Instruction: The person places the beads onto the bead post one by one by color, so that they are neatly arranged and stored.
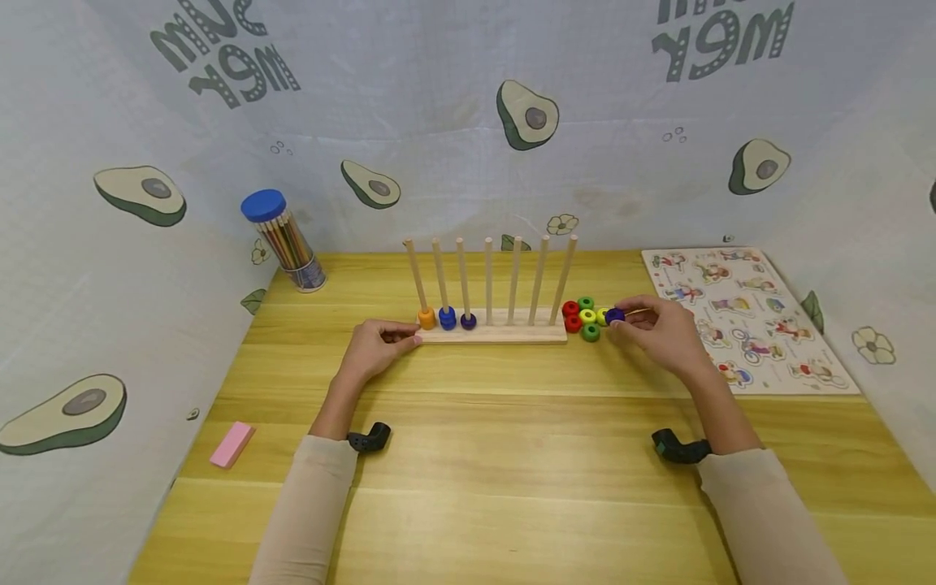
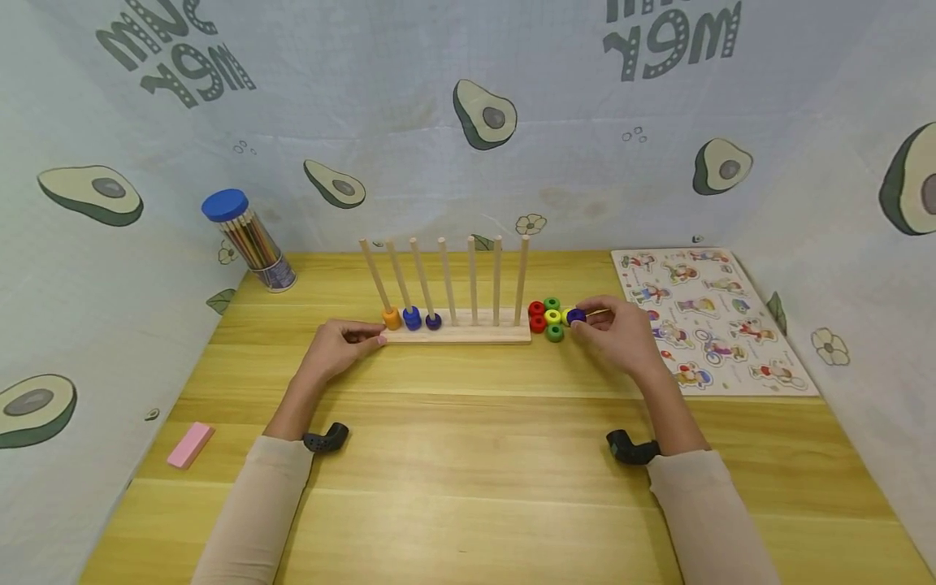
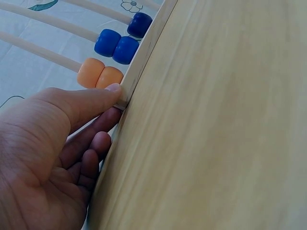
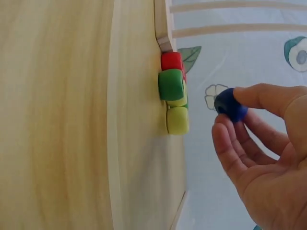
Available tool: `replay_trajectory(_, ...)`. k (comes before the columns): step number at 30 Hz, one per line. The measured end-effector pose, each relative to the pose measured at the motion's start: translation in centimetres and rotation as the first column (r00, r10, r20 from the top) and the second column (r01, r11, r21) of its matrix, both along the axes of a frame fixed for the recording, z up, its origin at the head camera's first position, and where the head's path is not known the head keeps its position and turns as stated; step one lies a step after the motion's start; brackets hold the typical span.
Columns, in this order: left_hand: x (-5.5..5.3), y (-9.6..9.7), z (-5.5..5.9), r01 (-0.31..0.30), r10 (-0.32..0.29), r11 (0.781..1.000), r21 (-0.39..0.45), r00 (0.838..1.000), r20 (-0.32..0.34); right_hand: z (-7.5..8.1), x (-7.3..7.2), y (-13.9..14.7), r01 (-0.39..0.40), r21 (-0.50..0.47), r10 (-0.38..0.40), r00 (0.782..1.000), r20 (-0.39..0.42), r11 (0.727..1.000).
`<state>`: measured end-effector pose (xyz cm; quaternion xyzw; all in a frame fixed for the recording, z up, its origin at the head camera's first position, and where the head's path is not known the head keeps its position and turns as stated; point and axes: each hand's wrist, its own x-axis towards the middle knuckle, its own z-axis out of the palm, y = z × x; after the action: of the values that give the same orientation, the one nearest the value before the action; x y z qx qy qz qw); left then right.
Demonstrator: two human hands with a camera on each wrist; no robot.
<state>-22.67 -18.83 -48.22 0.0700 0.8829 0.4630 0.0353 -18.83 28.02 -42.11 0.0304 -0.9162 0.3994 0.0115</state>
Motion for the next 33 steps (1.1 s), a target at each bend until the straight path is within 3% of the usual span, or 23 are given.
replay_trajectory(7, 0.1, 0.0, 0.1, -0.003, 0.003, 1.0, 0.002, 1.0, 0.005, 1.5, 0.0, -0.6, 0.014, -0.132, -0.019, 0.999, -0.034, 0.991)
replay_trajectory(14, 0.1, -0.1, -0.1, -0.004, 0.004, 1.0, 0.007, 1.0, 0.018, 5.6, 0.3, -2.2, -0.037, -0.297, -0.016, 0.985, -0.173, 0.954)
replay_trajectory(18, 0.0, 0.0, 0.0, -0.005, 0.005, 1.0, 0.0, 1.0, 0.01, 7.7, 0.3, -3.6, -0.122, -0.309, 0.037, 0.963, -0.267, 0.943)
replay_trajectory(25, 0.0, 0.0, 0.1, -0.007, 0.007, 1.0, -0.01, 1.0, -0.004, 10.1, -1.0, -7.3, -0.279, -0.354, 0.147, 0.922, -0.358, 0.892)
replay_trajectory(28, 0.0, 0.0, 0.0, -0.008, 0.008, 1.0, -0.014, 1.0, 0.004, 10.9, -1.4, -9.1, -0.308, -0.328, 0.171, 0.906, -0.386, 0.893)
replay_trajectory(33, 0.0, 0.0, 0.0, -0.006, 0.006, 1.0, -0.015, 1.0, -0.008, 12.1, -2.3, -12.1, -0.315, -0.261, 0.211, 0.908, -0.361, 0.912)
